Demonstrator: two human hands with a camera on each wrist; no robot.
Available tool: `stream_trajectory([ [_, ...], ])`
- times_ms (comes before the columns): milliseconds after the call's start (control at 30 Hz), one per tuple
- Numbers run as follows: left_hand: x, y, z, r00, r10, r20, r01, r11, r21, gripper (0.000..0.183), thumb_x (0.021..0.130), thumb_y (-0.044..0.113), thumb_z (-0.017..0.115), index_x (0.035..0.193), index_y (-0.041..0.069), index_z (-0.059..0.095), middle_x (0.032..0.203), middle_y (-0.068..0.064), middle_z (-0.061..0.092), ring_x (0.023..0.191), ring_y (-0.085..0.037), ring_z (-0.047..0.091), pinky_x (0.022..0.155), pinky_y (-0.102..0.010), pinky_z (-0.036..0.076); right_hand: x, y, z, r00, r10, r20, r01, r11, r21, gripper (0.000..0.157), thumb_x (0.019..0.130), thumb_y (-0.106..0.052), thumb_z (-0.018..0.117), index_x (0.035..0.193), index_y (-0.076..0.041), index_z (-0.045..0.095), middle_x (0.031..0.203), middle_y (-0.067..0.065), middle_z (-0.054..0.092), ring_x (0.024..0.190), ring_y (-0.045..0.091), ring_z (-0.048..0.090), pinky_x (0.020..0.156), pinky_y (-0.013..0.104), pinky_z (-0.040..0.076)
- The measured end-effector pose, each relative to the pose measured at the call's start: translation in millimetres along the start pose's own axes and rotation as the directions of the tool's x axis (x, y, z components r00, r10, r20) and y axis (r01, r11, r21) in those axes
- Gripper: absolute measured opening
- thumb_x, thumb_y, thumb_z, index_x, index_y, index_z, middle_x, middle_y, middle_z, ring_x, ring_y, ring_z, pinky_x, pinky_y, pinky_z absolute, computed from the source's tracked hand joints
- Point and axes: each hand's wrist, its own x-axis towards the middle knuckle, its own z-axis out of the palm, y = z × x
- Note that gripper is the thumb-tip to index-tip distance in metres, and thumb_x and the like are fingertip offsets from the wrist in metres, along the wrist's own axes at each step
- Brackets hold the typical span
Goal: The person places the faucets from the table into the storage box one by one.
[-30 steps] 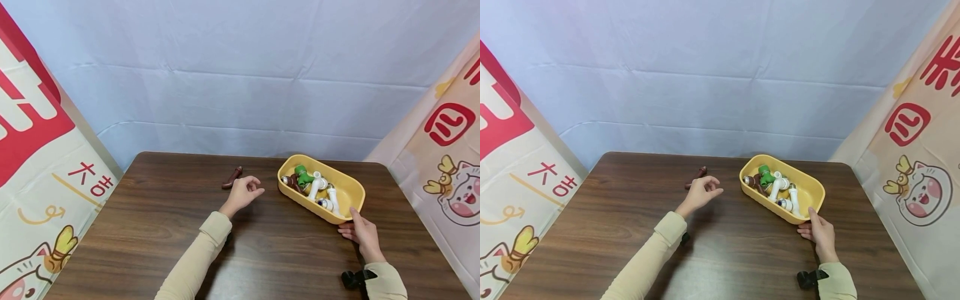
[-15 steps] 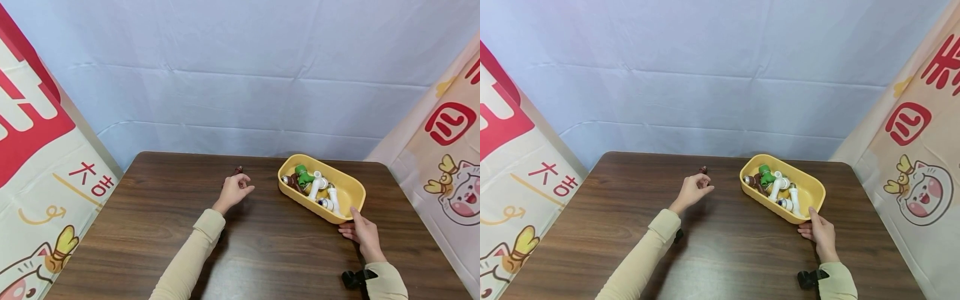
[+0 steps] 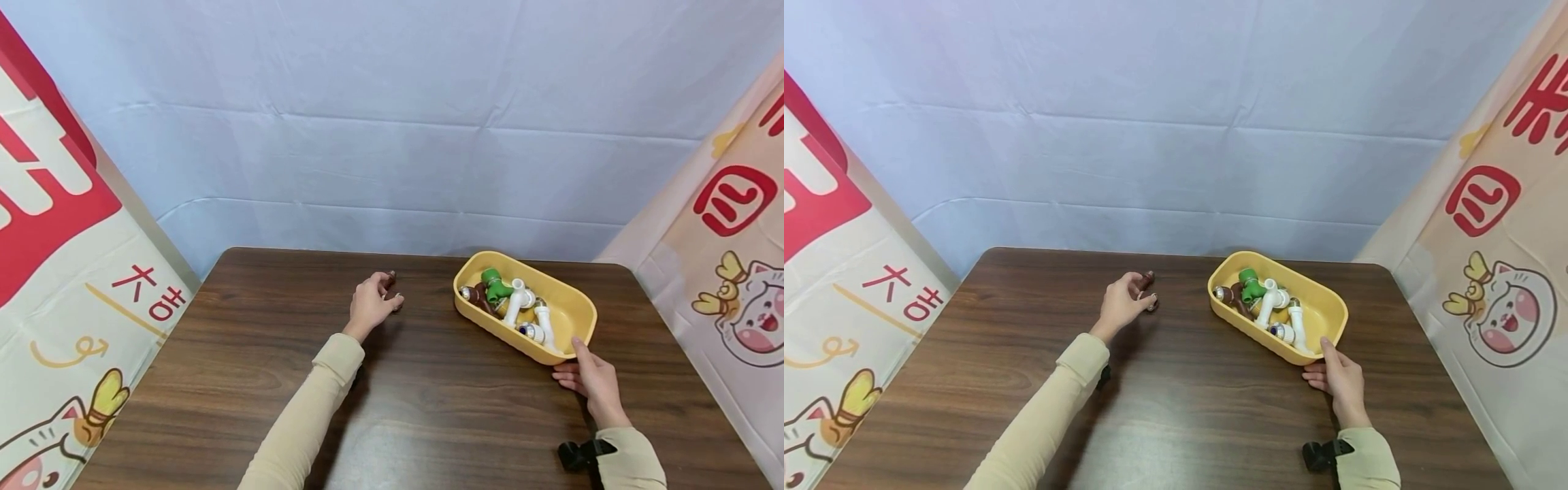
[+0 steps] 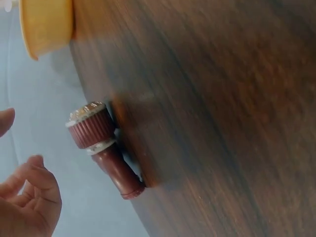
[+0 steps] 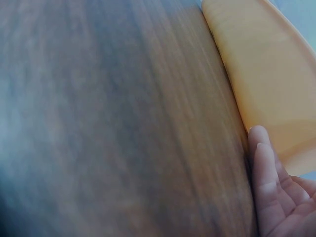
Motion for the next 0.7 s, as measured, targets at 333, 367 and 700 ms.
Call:
stream_trajectory([
  [333, 10.1, -9.6, 0.9, 0.992, -0.123, 0.023, 0.122, 0.991, 0.063, 0.063, 0.075, 0.035, 0.073, 0.126, 0.007, 0.049, 0.101, -0.013, 0.056, 0.087, -0.026, 0.055, 0.07, -0.042, 0.047, 1, 0, -0.6, 1.0, 0.0, 0.004, 0.0, 1.0, 0.002, 0.079, 0.089, -0.056, 0.041, 0.127, 0.012, 0.034, 0.062, -0.002, 0.063, 0.057, 0.01, 0.064, 0.057, 0.026, 0.052],
  [367, 11.0, -10.6, 1.3, 0.991, -0.132, 0.025, 0.13, 0.989, 0.071, 0.064, 0.075, 0.037, 0.073, 0.126, 0.008, 0.048, 0.104, -0.013, 0.056, 0.089, -0.027, 0.055, 0.071, -0.042, 0.047, 1, 0, -0.7, 1.0, 0.0, 0.005, 0.0, 1.0, 0.002, 0.079, 0.089, -0.056, 0.042, 0.127, 0.012, 0.035, 0.062, -0.002, 0.063, 0.057, 0.01, 0.064, 0.057, 0.026, 0.052],
  [700, 19.4, -14.3, 2.4, 0.976, -0.207, 0.072, 0.196, 0.971, 0.14, 0.075, 0.071, 0.043, 0.074, 0.131, 0.009, 0.045, 0.115, -0.017, 0.051, 0.1, -0.032, 0.051, 0.074, -0.046, 0.046, 1, 0, -1.0, 1.0, -0.005, 0.012, 0.005, 1.0, 0.01, 0.078, 0.089, -0.056, 0.042, 0.127, 0.012, 0.035, 0.062, -0.002, 0.063, 0.057, 0.01, 0.064, 0.056, 0.026, 0.052],
])
